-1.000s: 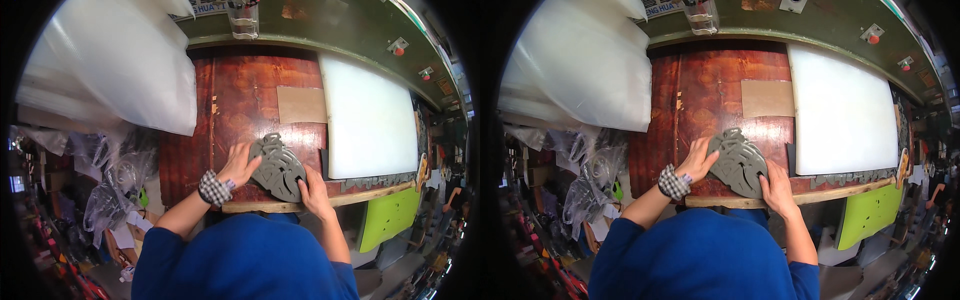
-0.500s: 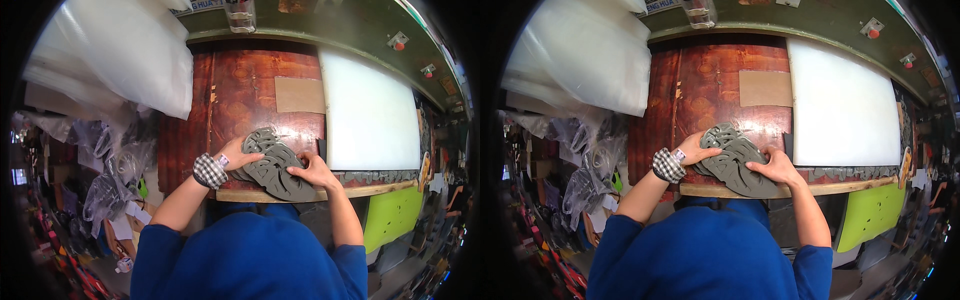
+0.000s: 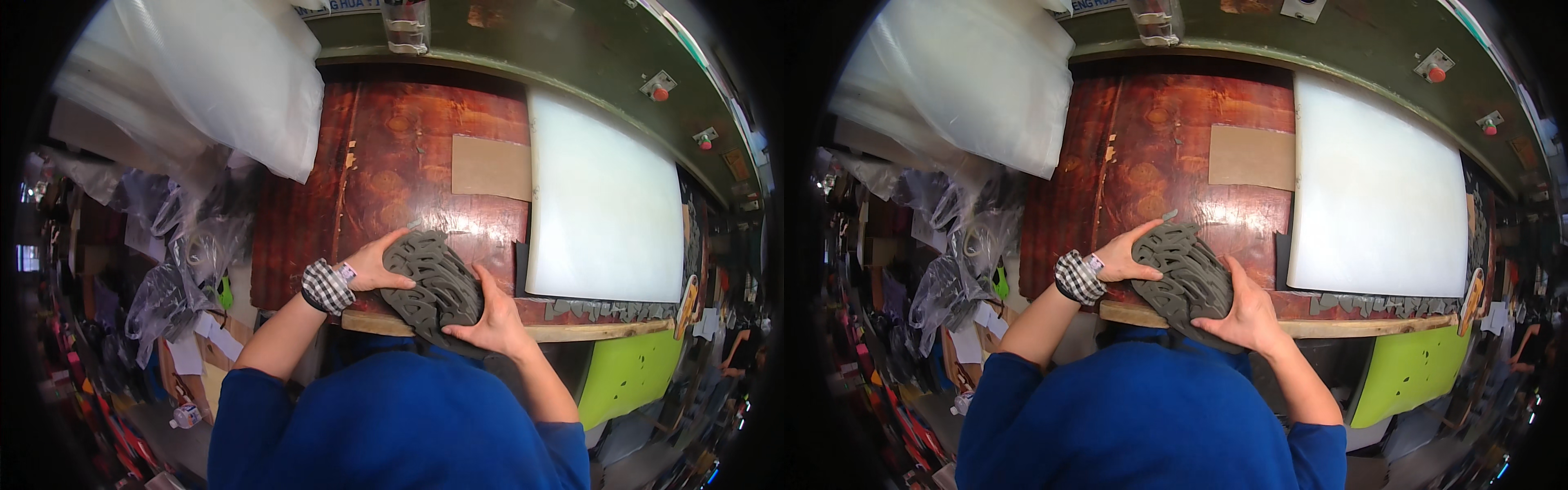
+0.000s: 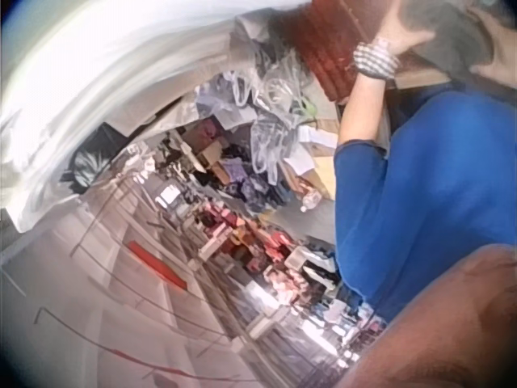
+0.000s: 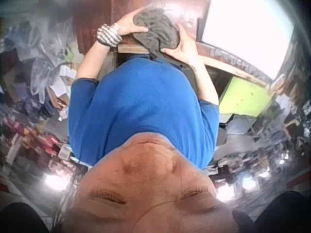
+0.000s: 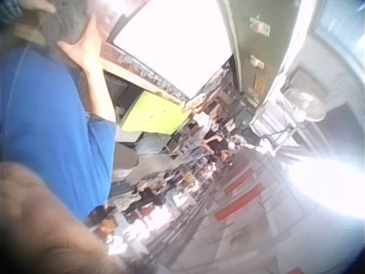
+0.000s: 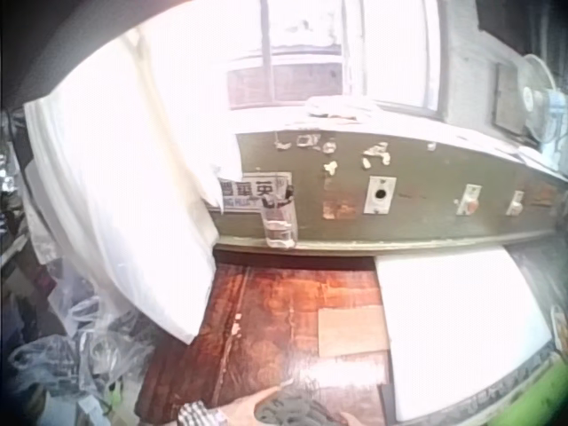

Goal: The person operates a die-cutting machine to cut gray plastic pieces from a sheet. They repeatedly place the sheet and die into the machine, press the activation button, and remove the cut pieces, stacking them on the workbench.

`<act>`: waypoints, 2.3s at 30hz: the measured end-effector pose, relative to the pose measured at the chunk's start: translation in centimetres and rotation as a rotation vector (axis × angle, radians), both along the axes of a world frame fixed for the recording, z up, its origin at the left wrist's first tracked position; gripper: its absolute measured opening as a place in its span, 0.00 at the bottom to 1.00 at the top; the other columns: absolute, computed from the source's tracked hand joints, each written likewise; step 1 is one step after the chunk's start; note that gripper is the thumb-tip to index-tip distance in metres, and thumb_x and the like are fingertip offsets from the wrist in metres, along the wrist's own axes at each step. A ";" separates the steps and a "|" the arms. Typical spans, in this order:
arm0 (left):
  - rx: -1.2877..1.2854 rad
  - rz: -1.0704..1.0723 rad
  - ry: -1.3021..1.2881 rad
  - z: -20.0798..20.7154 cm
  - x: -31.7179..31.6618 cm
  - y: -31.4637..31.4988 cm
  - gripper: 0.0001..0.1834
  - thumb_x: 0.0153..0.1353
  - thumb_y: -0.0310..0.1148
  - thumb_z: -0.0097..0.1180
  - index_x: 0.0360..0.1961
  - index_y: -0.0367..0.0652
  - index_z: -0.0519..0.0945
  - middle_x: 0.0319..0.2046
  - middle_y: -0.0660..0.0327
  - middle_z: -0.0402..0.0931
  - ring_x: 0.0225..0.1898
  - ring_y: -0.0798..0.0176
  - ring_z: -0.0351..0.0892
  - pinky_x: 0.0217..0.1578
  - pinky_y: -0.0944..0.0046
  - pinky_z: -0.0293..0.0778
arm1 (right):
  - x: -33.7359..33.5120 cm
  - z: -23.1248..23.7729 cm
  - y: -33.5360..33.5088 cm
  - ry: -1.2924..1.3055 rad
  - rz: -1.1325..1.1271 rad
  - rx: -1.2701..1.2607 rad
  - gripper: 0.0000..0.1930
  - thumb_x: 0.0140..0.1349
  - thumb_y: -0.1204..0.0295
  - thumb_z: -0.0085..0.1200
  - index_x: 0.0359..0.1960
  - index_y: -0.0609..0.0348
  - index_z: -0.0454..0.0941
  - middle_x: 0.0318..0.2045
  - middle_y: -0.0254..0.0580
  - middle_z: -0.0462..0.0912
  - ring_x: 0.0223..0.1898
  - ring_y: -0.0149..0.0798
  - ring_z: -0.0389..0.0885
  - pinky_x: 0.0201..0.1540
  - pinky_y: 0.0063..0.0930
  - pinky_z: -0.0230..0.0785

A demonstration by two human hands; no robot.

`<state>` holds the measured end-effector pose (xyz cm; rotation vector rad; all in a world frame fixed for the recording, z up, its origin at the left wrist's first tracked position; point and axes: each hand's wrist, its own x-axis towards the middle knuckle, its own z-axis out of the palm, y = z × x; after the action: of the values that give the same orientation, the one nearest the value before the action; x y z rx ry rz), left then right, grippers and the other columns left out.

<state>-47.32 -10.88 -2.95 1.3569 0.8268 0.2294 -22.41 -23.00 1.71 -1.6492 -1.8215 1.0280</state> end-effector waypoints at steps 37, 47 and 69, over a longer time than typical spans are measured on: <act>0.157 0.270 0.097 0.0 -2.0 -5.5 0.55 0.44 0.32 0.73 0.70 0.44 0.52 0.54 0.54 0.71 0.56 0.60 0.70 0.58 0.60 0.65 | 0.6 -0.8 -1.9 -0.023 0.174 0.078 0.48 0.33 0.71 0.75 0.59 0.67 0.62 0.41 0.54 0.76 0.43 0.56 0.76 0.46 0.40 0.70; 0.788 0.169 0.013 5.6 -4.8 -6.2 0.49 0.35 0.35 0.77 0.61 0.40 0.66 0.53 0.51 0.68 0.55 0.52 0.68 0.58 0.57 0.64 | 0.8 2.3 0.1 -0.255 0.323 0.491 0.50 0.25 0.71 0.72 0.59 0.66 0.64 0.43 0.49 0.73 0.43 0.51 0.73 0.50 0.47 0.62; 0.513 0.500 -0.153 -0.8 -4.2 -5.8 0.65 0.38 0.35 0.78 0.72 0.45 0.43 0.68 0.51 0.50 0.62 0.55 0.63 0.60 0.57 0.65 | -0.4 -3.7 -0.6 -0.201 0.205 0.508 0.40 0.36 0.72 0.70 0.56 0.61 0.66 0.38 0.50 0.73 0.36 0.53 0.72 0.38 0.40 0.64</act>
<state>-51.55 -16.66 -3.79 1.5572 1.0085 0.9774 -22.80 -23.61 -1.99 -1.3097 -2.1910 0.4220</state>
